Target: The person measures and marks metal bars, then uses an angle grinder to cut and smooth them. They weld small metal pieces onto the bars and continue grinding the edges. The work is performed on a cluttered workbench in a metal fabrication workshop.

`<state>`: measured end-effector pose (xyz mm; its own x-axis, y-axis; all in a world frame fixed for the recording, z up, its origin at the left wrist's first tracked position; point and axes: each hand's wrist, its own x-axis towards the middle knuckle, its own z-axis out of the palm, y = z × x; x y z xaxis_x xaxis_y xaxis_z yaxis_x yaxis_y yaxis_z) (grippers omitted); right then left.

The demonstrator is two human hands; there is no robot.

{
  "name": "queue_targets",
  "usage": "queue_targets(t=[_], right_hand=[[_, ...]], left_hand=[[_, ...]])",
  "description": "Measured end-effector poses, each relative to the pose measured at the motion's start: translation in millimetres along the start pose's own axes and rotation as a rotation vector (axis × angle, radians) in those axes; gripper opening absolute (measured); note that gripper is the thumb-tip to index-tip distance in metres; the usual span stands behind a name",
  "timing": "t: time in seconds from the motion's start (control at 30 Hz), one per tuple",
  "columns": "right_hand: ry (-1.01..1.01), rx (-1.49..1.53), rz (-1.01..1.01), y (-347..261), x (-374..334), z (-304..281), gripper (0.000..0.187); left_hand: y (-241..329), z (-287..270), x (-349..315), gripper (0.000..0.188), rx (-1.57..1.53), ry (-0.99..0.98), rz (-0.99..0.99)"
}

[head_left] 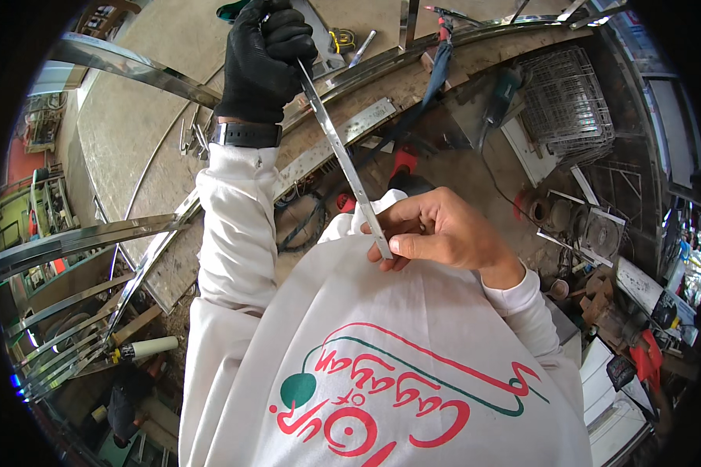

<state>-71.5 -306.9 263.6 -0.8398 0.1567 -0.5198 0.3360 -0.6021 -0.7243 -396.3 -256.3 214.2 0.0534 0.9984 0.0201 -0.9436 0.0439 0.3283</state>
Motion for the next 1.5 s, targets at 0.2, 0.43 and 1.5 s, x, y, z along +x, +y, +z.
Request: queue_targets(t=[0.2, 0.43, 1.5], right_hand=[[0.005, -0.070, 0.048, -0.8, 8.0, 3.4, 0.027], [-0.037, -0.134, 0.048, 1.8, 12.9, 8.7, 0.026], [-0.077, -0.065, -0.006, 30.5, 33.6, 17.5, 0.039]], left_hand=[[-3.1, -11.1, -0.9, 0.030, -0.177, 0.031, -0.063], [-12.4, -7.6, -10.2, 0.031, -0.235, 0.057, -0.056], [-16.0, -9.1, -38.6, 0.031, -0.286, -0.262, -0.082]])
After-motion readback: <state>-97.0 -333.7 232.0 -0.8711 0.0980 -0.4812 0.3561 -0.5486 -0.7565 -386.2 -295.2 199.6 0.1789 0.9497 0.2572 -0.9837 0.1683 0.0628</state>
